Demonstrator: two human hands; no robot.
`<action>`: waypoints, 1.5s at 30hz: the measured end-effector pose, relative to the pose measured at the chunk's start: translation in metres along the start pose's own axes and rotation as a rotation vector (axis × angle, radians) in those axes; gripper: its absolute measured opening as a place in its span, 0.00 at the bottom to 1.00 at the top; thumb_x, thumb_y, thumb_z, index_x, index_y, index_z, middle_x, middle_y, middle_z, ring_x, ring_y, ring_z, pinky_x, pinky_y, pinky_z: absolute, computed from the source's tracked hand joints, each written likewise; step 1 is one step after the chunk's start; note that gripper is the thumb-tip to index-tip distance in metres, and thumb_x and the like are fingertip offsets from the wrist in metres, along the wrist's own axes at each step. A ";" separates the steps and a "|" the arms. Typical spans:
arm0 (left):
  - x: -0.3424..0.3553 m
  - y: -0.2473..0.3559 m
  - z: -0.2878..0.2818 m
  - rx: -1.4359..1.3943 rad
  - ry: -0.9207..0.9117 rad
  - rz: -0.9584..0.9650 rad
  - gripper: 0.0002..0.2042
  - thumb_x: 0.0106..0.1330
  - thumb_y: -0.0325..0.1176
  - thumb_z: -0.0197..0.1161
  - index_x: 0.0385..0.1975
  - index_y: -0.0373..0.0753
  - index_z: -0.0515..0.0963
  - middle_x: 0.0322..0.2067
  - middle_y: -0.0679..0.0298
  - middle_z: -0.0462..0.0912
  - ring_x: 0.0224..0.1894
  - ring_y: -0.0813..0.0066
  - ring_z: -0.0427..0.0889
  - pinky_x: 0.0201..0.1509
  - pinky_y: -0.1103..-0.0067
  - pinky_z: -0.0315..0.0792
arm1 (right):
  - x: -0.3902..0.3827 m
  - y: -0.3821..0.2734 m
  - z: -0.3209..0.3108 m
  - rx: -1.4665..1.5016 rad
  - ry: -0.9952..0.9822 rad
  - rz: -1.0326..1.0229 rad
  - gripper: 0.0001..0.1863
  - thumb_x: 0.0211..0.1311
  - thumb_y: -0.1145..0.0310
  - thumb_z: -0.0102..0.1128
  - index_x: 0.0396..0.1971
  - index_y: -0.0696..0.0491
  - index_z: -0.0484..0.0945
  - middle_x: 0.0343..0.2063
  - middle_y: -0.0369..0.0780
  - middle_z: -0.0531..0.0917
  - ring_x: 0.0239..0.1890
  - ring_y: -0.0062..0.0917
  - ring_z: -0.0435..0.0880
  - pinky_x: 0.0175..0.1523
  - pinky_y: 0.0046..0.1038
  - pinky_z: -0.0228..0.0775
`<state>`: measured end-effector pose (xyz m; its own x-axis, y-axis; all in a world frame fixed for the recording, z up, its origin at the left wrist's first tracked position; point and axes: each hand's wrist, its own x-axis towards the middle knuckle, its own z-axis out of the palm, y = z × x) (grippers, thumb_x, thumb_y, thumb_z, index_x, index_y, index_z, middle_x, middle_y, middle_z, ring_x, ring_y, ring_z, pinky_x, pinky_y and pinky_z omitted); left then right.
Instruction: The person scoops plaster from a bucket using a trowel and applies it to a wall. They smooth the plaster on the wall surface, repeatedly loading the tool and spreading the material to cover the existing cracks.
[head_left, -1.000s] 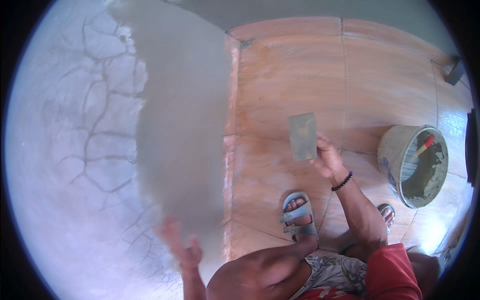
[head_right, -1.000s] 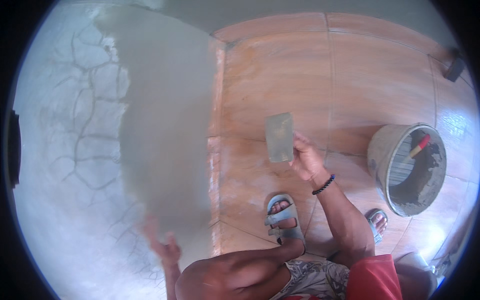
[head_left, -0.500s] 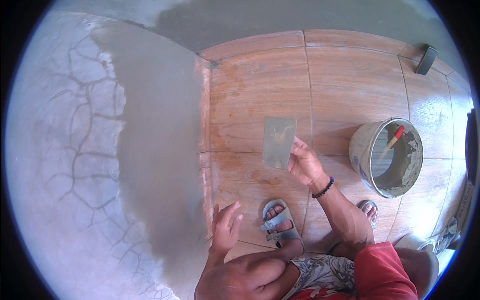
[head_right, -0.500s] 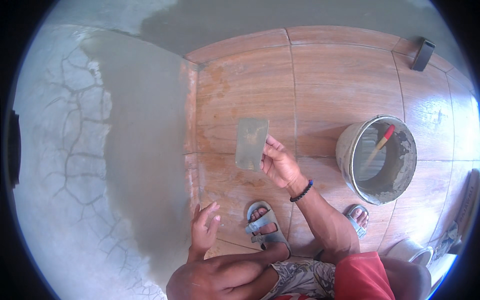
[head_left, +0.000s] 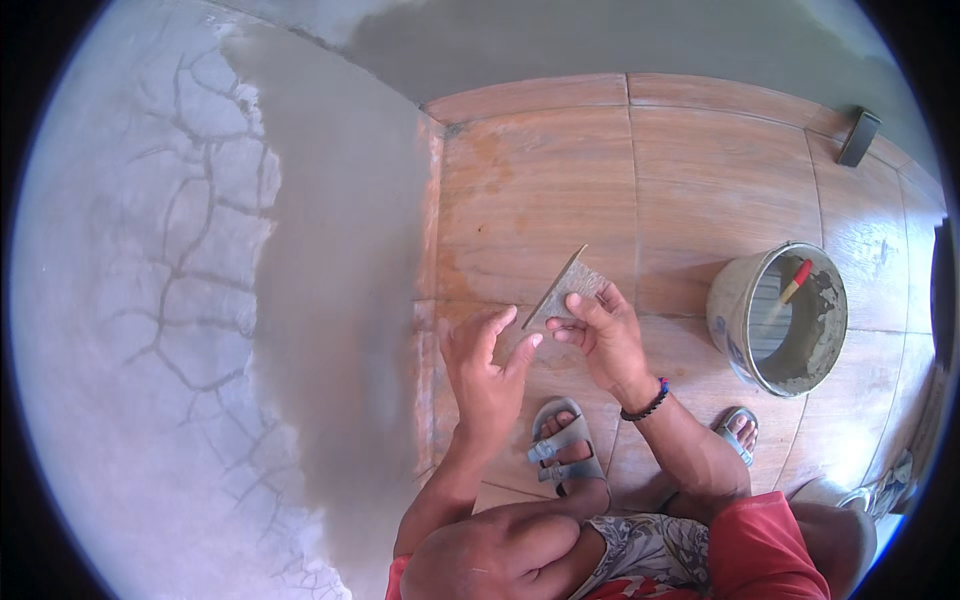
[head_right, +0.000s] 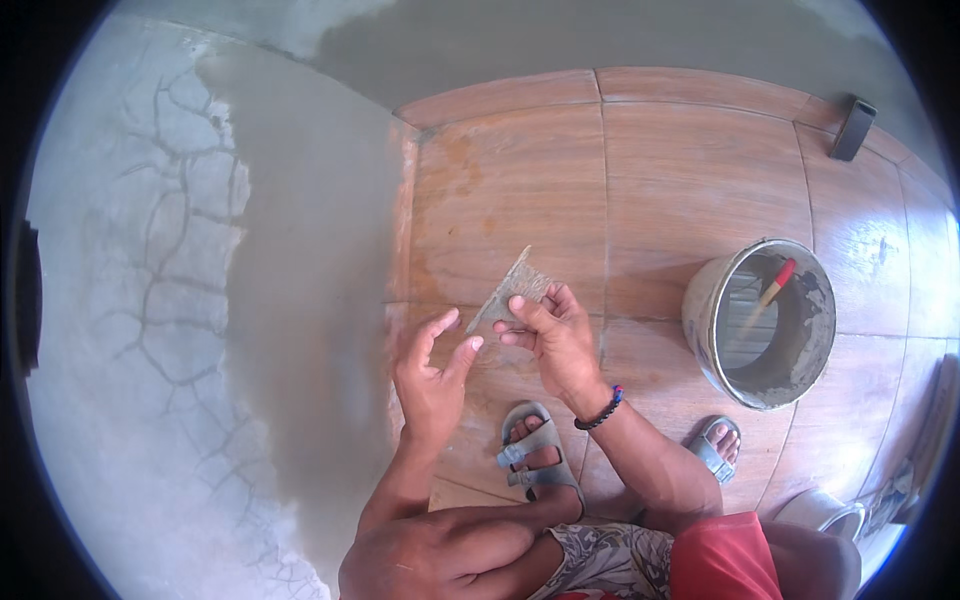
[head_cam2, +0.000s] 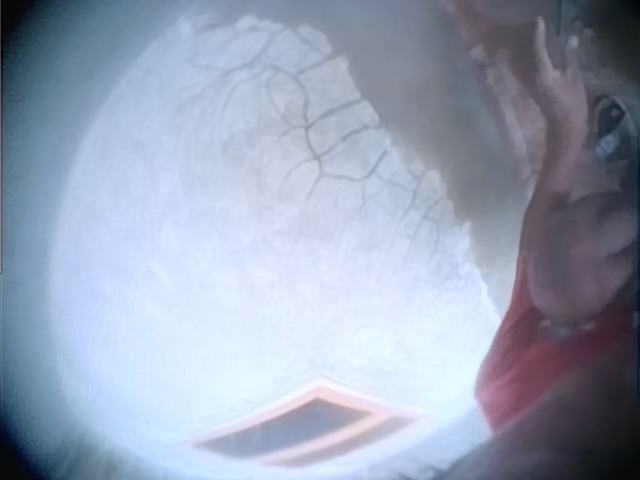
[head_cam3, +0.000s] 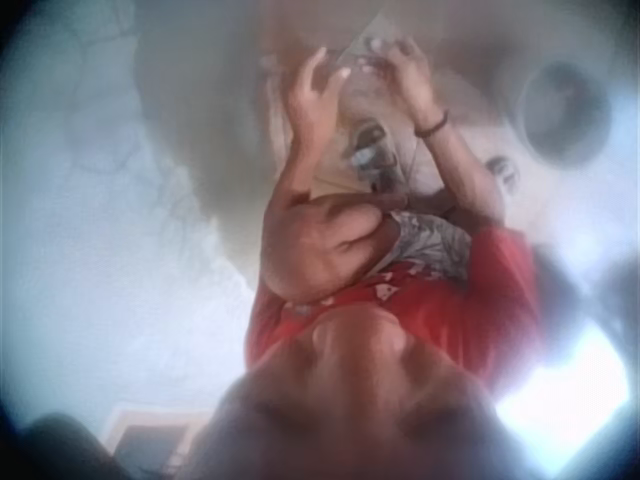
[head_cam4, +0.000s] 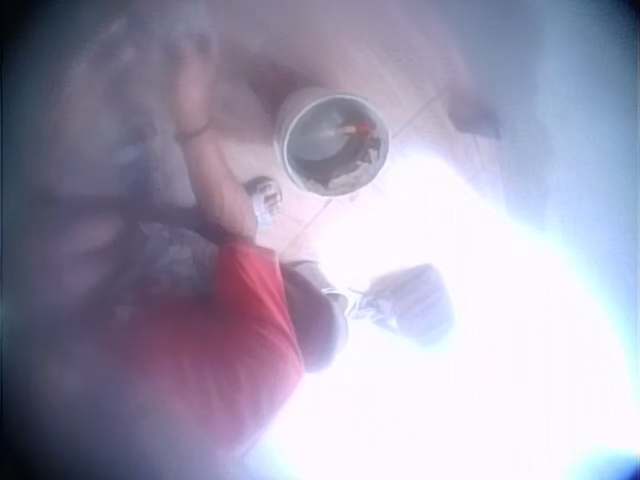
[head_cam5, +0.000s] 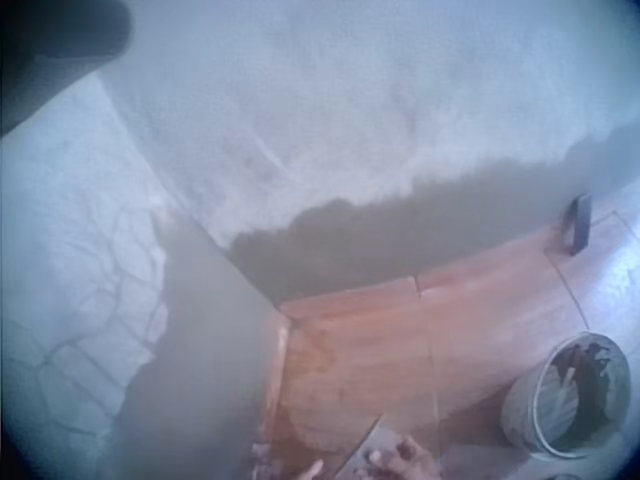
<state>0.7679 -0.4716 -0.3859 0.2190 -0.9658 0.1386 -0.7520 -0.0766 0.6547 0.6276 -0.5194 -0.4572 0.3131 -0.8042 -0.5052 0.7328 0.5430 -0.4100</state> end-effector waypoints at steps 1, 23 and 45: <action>0.002 -0.001 0.002 0.028 -0.005 0.018 0.17 0.52 0.32 0.73 0.42 0.40 0.79 0.39 0.63 0.82 0.46 0.64 0.78 0.68 0.54 0.50 | -0.001 -0.001 0.000 -0.019 0.011 -0.015 0.16 0.60 0.73 0.65 0.43 0.57 0.68 0.38 0.42 0.81 0.32 0.30 0.86 0.34 0.25 0.81; -0.001 -0.015 0.012 0.214 0.037 0.126 0.07 0.53 0.30 0.72 0.28 0.42 0.79 0.31 0.66 0.81 0.44 0.63 0.78 0.68 0.46 0.44 | -0.006 0.004 0.006 -0.365 0.097 -0.168 0.21 0.56 0.71 0.69 0.40 0.58 0.64 0.32 0.43 0.79 0.28 0.29 0.85 0.26 0.24 0.80; -0.007 -0.024 -0.006 0.057 -0.095 -0.118 0.08 0.58 0.31 0.69 0.30 0.31 0.82 0.29 0.55 0.85 0.32 0.64 0.82 0.42 0.74 0.72 | -0.005 0.012 0.009 -0.468 0.034 -0.158 0.18 0.55 0.75 0.68 0.35 0.60 0.64 0.30 0.45 0.79 0.28 0.26 0.85 0.26 0.21 0.79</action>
<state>0.7884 -0.4614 -0.3978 0.2502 -0.9681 -0.0100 -0.7594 -0.2027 0.6183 0.6403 -0.5113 -0.4524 0.1944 -0.8815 -0.4304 0.4179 0.4714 -0.7767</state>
